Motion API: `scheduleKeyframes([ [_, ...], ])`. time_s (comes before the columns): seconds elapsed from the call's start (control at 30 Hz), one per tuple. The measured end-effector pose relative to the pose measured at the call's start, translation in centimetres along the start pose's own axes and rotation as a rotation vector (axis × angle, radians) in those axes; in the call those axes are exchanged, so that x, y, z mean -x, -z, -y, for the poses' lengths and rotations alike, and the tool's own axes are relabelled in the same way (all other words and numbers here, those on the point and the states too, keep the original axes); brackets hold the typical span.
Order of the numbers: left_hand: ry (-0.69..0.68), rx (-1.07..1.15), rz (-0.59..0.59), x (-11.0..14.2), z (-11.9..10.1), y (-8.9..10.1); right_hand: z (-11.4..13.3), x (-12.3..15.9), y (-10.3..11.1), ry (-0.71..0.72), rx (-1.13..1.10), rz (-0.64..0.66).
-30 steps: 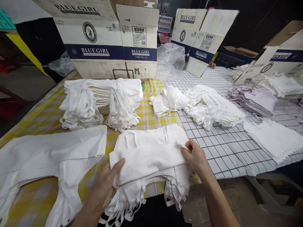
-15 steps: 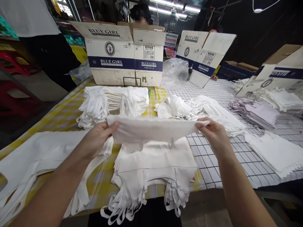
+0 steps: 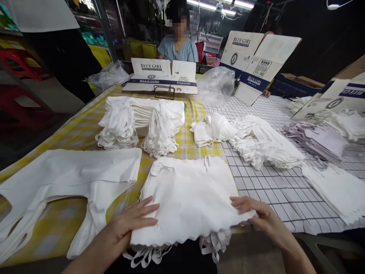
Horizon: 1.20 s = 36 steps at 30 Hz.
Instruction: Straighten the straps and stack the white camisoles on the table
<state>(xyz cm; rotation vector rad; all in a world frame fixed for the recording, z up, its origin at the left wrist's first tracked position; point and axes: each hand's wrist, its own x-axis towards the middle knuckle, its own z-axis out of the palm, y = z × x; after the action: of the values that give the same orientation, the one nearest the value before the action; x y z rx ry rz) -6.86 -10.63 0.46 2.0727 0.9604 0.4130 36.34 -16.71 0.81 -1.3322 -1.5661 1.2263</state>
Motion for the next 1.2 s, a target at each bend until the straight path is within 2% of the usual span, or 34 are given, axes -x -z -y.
scheduleKeyframes([
  [0.1,-0.021,-0.073,-0.011,1.4,0.5,-1.7,-0.8,1.0,-0.6,-0.013,-0.015,0.007],
  [0.27,-0.035,-0.131,-0.021,1.6,0.1,-2.2,-0.4,0.9,-0.8,-0.039,0.026,0.019],
  [0.43,-0.019,-0.130,-0.108,1.5,0.4,-2.8,0.0,0.5,-1.1,-0.060,0.041,0.029],
  [0.63,-0.011,-0.124,-0.047,2.0,1.4,-2.6,-0.2,0.7,-1.2,-0.061,0.066,0.028],
  [0.97,-0.021,-0.186,-0.034,2.2,2.9,-3.0,0.5,0.8,-1.3,-0.048,0.075,0.010],
  [1.1,-0.006,-0.105,-0.064,2.1,2.7,-3.1,0.9,0.6,-1.9,-0.063,0.110,-0.043],
  [1.2,0.021,0.069,-0.136,1.5,1.7,-2.6,1.5,0.2,-1.7,-0.057,0.131,-0.146],
])
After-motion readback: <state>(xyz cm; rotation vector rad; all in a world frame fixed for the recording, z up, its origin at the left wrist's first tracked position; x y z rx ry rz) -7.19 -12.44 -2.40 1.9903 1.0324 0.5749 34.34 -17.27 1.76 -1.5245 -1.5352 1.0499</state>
